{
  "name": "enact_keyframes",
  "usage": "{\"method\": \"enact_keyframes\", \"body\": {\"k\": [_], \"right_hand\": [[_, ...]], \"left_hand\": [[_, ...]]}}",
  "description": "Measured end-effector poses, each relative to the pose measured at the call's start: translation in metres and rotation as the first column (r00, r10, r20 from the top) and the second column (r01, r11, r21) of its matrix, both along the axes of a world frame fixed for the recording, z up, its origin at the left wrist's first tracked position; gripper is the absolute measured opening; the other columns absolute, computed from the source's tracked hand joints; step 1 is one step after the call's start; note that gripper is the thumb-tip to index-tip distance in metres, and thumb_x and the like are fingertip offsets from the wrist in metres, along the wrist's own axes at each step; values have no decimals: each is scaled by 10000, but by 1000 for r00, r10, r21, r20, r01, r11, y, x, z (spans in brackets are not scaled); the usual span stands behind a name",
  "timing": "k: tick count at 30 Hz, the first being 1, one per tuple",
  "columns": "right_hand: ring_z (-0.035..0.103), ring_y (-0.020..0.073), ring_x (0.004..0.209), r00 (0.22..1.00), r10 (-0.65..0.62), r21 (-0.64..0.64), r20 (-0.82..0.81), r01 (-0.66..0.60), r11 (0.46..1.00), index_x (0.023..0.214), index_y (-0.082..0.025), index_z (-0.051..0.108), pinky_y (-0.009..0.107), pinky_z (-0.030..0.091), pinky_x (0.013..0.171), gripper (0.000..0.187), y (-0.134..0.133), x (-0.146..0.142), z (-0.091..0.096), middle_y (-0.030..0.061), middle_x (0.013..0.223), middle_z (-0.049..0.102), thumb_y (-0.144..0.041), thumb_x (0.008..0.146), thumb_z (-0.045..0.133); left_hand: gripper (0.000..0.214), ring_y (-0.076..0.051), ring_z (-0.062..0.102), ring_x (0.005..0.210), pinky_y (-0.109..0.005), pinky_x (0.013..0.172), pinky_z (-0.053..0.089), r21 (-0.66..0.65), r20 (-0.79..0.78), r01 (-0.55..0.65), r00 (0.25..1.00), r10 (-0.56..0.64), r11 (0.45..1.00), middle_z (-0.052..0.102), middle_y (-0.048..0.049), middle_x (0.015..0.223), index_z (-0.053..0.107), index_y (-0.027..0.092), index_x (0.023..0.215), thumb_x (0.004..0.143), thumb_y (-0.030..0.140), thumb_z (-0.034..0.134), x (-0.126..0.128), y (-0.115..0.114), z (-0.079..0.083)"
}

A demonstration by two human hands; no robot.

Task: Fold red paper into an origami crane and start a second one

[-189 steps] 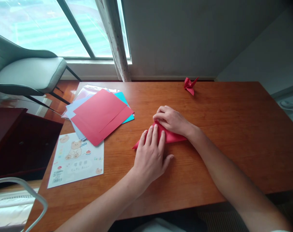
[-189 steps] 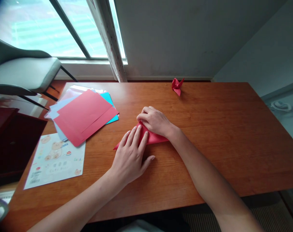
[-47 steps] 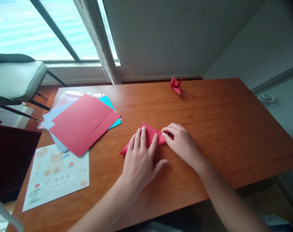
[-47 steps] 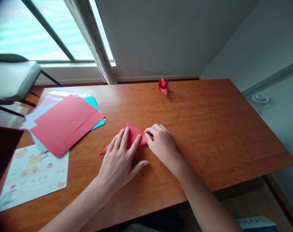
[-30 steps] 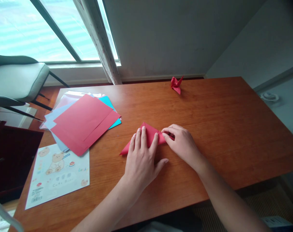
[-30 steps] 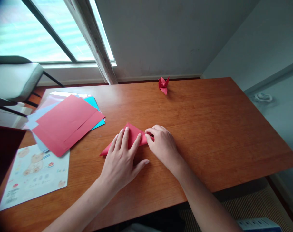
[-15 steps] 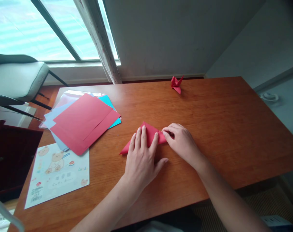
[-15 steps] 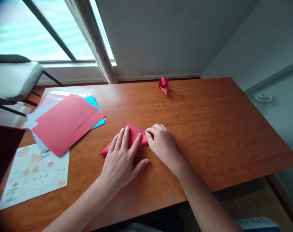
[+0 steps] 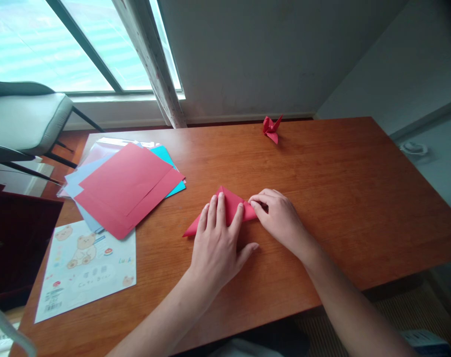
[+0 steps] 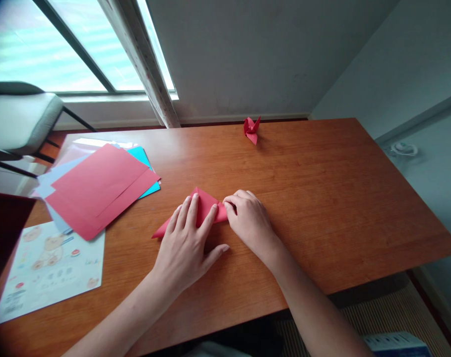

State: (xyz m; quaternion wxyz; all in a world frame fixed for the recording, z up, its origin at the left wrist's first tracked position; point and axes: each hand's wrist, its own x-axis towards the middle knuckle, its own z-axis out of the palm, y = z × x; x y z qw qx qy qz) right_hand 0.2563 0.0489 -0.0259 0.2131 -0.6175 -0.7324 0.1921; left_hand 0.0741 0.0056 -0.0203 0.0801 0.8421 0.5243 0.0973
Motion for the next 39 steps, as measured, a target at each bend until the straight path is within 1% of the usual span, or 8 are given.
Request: {"method": "enact_keyframes", "body": {"k": [8, 14, 22, 28, 36, 39], "right_hand": [[660, 222, 868, 1000, -5, 7, -3, 5, 1000, 892, -192, 753, 349, 500, 837, 182, -1, 0, 0, 61, 891, 730, -173, 940, 579], [659, 228, 857, 1000, 8, 37, 5, -8, 999, 890, -194, 751, 356, 499, 822, 182, -2, 2, -4, 56, 885, 729, -193, 943, 577], [658, 234, 850, 1000, 4, 37, -1, -4, 999, 876, -197, 747, 360, 502, 808, 192, -2, 2, -4, 59, 875, 727, -213, 948, 570], [657, 238, 847, 1000, 2, 40, -9, -1, 999, 858, -199, 747, 369, 508, 807, 207, -2, 2, -3, 68, 877, 732, -220, 948, 562], [660, 242, 856, 1000, -2, 35, -5, 2, 999, 859, -199, 748, 370, 505, 819, 197, -2, 2, -3, 69, 882, 734, -218, 941, 571], [661, 241, 858, 1000, -3, 36, -4, 3, 999, 864, -197, 748, 367, 504, 822, 190, -2, 2, -3, 69, 878, 731, -214, 937, 574]], "left_hand": [[881, -458, 302, 1476, -579, 1170, 309, 11, -16, -4, 1000, 5, 1000, 309, -244, 1615, 433, 174, 1512, 820, 685, 626, 1, -1, 0], [898, -449, 257, 1498, -574, 1179, 293, -16, -5, -8, 1000, 8, 1000, 249, -244, 1638, 378, 181, 1537, 829, 678, 620, 2, -3, 0], [889, -440, 241, 1508, -576, 1184, 291, -50, 11, -23, 1000, 23, 998, 236, -250, 1640, 389, 183, 1529, 827, 675, 623, 2, -4, 2], [904, -439, 250, 1505, -566, 1187, 294, -44, -4, -42, 999, 42, 998, 246, -239, 1640, 388, 195, 1530, 812, 683, 638, 4, -5, 2], [901, -454, 302, 1479, -567, 1171, 321, -38, -26, -57, 998, 56, 998, 285, -268, 1615, 399, 185, 1527, 814, 681, 638, 5, -6, 4], [793, -448, 338, 1462, -558, 1158, 345, -23, -46, -52, 998, 51, 998, 329, -256, 1599, 422, 191, 1516, 874, 620, 601, 4, -4, 5]]}}
